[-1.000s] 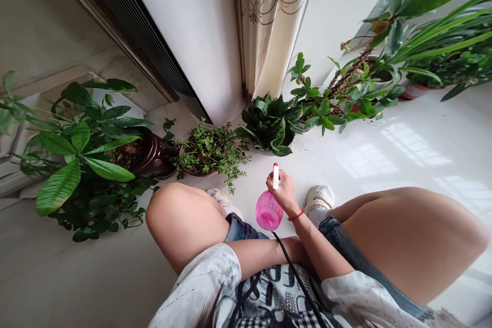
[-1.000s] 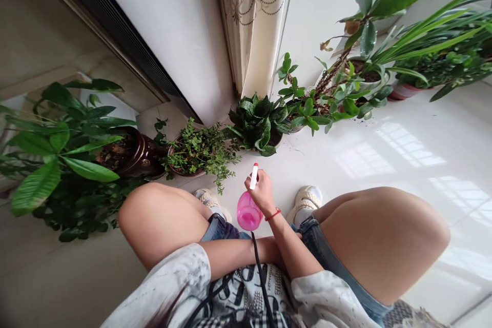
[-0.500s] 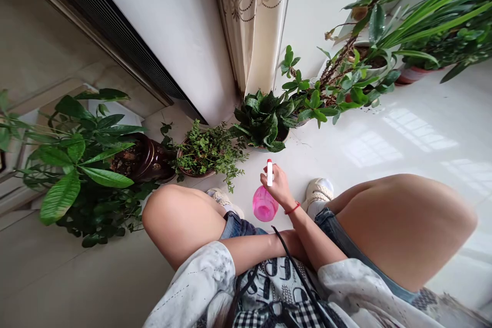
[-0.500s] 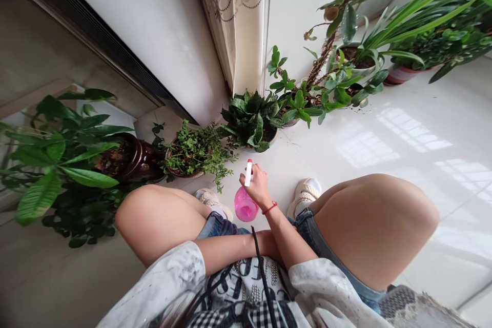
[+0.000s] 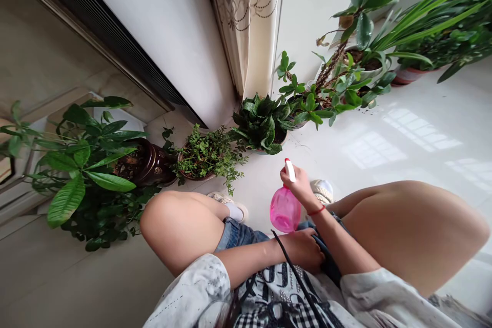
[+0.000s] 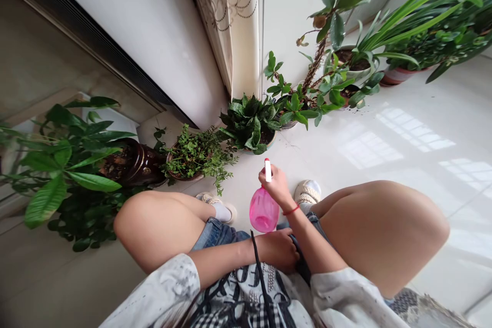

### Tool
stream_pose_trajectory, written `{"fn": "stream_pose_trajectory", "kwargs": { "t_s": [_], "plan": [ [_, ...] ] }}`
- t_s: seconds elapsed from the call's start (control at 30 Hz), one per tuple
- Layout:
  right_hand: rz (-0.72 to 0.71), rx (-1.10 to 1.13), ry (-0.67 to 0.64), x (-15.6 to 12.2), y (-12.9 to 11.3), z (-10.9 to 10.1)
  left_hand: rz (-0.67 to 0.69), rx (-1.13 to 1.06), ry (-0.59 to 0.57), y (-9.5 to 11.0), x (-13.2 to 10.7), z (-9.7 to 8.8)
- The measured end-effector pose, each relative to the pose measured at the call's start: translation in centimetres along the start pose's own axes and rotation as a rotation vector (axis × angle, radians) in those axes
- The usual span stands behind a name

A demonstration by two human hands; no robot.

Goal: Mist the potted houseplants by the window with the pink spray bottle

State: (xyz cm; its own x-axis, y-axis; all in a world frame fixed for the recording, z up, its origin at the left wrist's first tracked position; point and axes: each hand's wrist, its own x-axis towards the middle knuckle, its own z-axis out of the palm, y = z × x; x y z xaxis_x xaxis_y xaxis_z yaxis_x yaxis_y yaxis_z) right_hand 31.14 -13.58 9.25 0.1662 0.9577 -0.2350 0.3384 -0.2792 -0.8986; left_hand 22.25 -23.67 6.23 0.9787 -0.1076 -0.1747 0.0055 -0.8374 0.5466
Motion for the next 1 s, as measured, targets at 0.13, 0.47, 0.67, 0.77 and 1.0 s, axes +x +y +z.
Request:
{"fn": "stream_pose_trajectory", "kwargs": {
  "t_s": [0.13, 0.47, 0.67, 0.77, 1.0],
  "plan": [
    [0.015, 0.101, -0.170, 1.4, -2.5, -7.1, -0.043, 0.073, -0.085, -0.2, -0.5, 0.7],
    [-0.042, -0.122, -0.452, 7.4, -3.5, -17.4, -0.211, 0.072, -0.070, -1.8, -1.6, 4.1],
    [-0.006, -0.100, -0.384, 10.5, -2.4, -18.5, -0.365, 0.072, -0.271, -3.1, -2.5, 3.8],
    [-0.012, -0.133, -0.388, 11.5, -2.4, -18.7, -0.439, 0.046, -0.397, -3.6, -1.9, 3.2],
    [-0.011, -0.131, -0.372, 12.9, -1.5, -19.0, -0.512, 0.047, -0.448, -3.8, -1.6, 2.7]
  ]
}}
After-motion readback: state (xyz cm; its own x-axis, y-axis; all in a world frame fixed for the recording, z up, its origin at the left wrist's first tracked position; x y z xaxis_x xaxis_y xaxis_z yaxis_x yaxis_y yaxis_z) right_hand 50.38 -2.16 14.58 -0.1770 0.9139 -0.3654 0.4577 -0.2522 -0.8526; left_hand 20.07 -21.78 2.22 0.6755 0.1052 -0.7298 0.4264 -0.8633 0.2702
